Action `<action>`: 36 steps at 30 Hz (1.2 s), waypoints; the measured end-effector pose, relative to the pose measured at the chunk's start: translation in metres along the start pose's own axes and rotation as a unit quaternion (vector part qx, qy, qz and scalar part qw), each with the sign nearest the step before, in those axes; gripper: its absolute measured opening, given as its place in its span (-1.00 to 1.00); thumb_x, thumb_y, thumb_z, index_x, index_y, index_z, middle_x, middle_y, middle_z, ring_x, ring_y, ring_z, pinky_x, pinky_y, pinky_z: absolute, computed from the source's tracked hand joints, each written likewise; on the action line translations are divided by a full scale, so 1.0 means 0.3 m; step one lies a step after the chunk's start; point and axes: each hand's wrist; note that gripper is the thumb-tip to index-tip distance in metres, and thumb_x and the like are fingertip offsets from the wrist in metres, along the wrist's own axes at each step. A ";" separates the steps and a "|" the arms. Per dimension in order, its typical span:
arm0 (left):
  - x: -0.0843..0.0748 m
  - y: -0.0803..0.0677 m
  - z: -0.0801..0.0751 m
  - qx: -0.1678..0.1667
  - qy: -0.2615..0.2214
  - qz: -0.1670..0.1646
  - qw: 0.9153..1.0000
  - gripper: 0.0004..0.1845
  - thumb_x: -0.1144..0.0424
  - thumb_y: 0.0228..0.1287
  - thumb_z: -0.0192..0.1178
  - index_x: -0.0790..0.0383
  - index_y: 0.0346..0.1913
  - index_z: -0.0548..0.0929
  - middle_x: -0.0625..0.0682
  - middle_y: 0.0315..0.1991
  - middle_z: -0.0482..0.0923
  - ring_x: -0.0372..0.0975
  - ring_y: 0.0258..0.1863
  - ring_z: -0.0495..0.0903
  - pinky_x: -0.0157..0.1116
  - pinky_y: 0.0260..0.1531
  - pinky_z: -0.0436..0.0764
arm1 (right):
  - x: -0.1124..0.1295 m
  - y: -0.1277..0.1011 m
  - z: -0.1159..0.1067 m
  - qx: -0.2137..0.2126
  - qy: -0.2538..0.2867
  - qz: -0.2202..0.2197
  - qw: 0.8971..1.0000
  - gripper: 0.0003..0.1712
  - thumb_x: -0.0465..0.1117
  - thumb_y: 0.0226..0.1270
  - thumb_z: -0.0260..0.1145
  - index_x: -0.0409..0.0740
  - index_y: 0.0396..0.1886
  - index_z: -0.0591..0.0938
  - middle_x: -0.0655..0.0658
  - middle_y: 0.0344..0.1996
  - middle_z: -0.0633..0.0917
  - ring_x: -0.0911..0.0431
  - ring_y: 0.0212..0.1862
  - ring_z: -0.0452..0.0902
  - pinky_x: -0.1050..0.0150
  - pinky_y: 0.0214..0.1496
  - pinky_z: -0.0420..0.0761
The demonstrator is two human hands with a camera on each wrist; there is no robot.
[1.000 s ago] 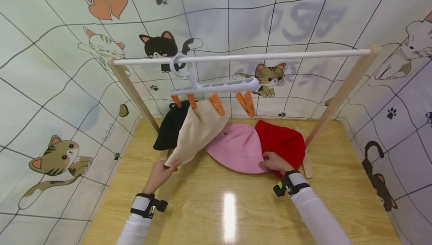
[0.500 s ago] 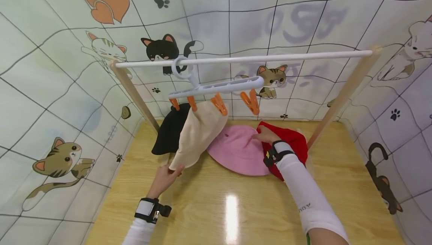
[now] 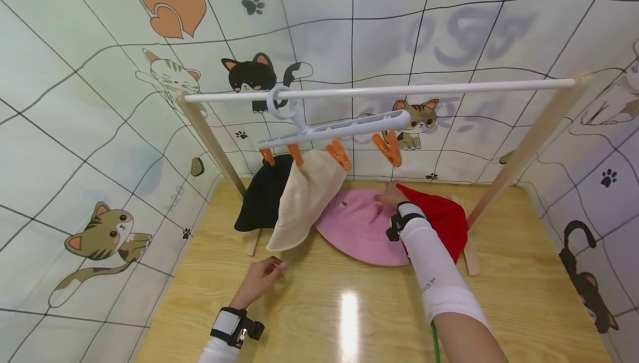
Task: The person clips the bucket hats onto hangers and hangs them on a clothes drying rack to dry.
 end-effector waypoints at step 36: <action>-0.057 0.020 0.133 0.058 0.062 0.096 0.992 -0.96 0.37 0.29 0.19 0.29 -0.29 0.61 -0.02 -0.39 0.61 -0.28 -0.40 0.57 -0.32 -0.37 0.57 | 0.149 -0.248 -0.137 -0.048 -0.032 -0.103 0.993 -0.59 -0.24 0.37 0.16 -0.49 0.06 0.53 -0.42 -0.03 0.55 -0.23 0.02 0.39 -0.11 0.05 0.45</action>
Point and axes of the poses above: each hand's wrist, its own y-axis towards the middle knuckle, its own z-axis out of the palm, x = y × z
